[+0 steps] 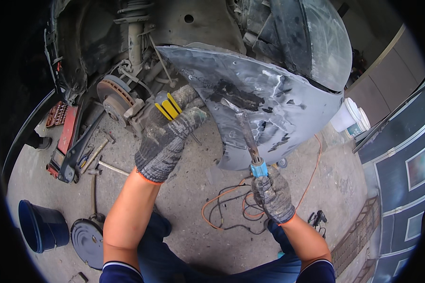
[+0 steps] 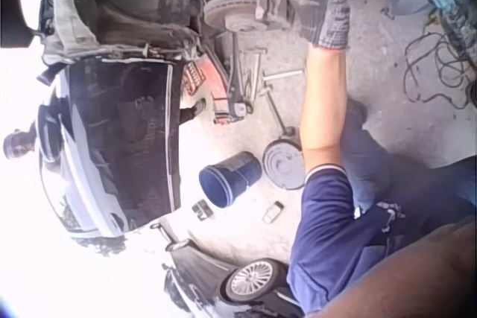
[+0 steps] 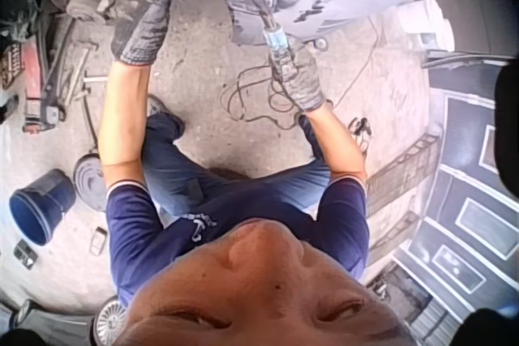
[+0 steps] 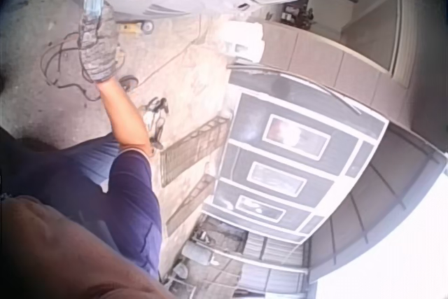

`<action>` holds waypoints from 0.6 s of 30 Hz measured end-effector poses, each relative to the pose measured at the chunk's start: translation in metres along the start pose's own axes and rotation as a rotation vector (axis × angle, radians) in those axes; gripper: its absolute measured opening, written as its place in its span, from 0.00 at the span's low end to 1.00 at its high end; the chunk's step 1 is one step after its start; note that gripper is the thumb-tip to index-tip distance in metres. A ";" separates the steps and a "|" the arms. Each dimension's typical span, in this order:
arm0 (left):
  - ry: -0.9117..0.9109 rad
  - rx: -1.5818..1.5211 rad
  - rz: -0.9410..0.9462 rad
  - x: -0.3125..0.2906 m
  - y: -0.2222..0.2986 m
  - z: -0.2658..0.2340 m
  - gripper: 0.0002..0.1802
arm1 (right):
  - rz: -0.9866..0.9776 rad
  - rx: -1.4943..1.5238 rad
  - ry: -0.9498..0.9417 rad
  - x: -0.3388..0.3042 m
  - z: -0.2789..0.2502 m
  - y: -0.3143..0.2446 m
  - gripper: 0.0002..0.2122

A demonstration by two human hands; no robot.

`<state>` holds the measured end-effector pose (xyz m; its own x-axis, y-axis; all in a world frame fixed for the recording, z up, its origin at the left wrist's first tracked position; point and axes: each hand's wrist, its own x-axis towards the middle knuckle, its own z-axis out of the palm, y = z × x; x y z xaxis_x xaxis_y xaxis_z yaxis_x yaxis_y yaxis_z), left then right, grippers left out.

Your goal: The person welds a damaged section of a car's front fender using a handheld welding torch and a yellow plastic tool. The person repeatedly applies the welding torch to the metal surface while holding the plastic tool against the panel.

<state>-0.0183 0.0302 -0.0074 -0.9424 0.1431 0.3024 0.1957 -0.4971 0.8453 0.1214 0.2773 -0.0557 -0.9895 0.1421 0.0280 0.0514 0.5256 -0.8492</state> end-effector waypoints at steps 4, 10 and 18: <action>0.008 -0.022 -0.030 -0.001 -0.001 -0.005 0.27 | 0.018 0.125 0.009 -0.003 0.004 -0.012 0.17; 0.022 -0.022 -0.063 -0.004 0.002 -0.001 0.28 | 0.042 0.226 0.012 -0.011 0.005 -0.009 0.17; -0.069 0.016 -0.016 -0.002 0.005 -0.002 0.23 | 0.010 0.195 -0.034 0.001 0.022 -0.006 0.15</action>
<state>-0.0160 0.0256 -0.0045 -0.9246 0.2095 0.3182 0.1859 -0.4808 0.8569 0.1171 0.2561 -0.0620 -0.9932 0.1167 0.0042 0.0374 0.3516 -0.9354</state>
